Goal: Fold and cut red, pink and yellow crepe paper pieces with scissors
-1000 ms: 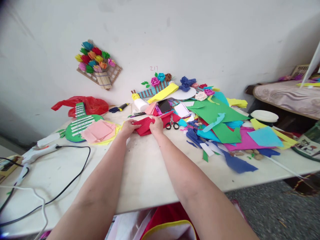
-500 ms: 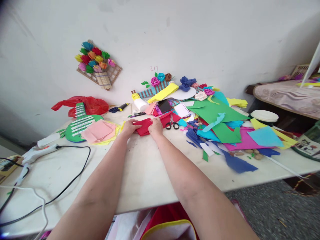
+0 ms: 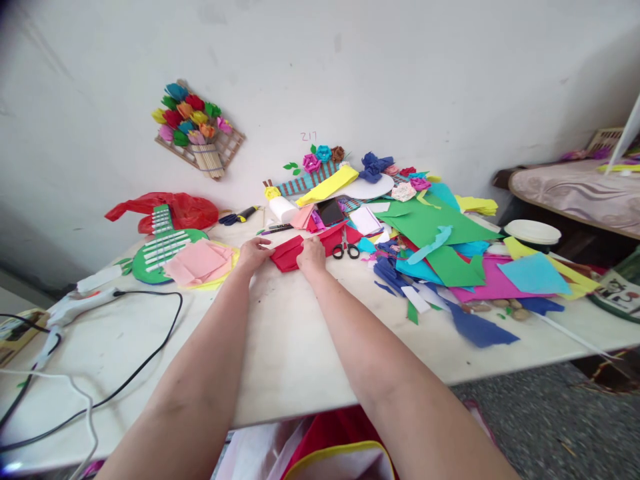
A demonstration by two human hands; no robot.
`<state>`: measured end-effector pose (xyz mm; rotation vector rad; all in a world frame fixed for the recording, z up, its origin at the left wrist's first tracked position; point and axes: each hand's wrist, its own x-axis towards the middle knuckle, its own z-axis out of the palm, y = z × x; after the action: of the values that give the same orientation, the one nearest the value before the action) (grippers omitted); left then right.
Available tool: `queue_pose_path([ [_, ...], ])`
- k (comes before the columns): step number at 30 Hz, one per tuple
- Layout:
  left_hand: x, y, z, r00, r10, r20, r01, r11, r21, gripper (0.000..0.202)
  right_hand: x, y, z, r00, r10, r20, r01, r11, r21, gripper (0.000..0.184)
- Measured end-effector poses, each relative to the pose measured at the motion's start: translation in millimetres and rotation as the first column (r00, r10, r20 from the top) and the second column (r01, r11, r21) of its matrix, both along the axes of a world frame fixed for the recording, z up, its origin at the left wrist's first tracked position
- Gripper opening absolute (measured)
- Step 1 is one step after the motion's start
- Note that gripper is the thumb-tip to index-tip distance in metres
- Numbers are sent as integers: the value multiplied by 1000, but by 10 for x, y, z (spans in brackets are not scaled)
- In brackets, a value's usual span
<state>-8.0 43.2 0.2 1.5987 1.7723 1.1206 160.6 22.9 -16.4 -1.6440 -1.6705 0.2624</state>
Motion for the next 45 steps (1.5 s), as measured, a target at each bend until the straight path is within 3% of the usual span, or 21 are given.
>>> queue_pose_path([
  [8, 25, -10, -14, 988, -59, 142, 46, 994, 94, 28, 4, 19, -27, 1000, -3, -25, 4, 999, 34, 34],
  [13, 49, -19, -13, 991, -43, 128, 27, 992, 124, 28, 0, -23, -10, 1000, -14, -11, 15, 998, 55, 35],
  [22, 63, -93, 71, 990, 44, -134, -37, 998, 55, 12, -14, -45, 18, 998, -30, 56, 28, 999, 26, 32],
  [26, 72, -129, 98, 983, 48, -177, -46, 999, 12, 8, -18, -62, 39, 1000, -9, 28, 8, 1000, 9, 33],
  [34, 104, -140, 106, 944, 54, -326, -60, 998, -7, 14, -24, -73, 35, 994, -40, 102, 37, 999, 33, 33],
  [39, 132, -130, 80, 826, 6, -564, 80, 989, 127, 17, -17, -94, 39, 971, -32, 237, 6, 994, 113, 33],
  [45, 112, -82, 34, 748, -52, -661, 185, 974, 133, 19, -49, -75, 16, 951, 164, 261, -187, 980, 66, 44],
])
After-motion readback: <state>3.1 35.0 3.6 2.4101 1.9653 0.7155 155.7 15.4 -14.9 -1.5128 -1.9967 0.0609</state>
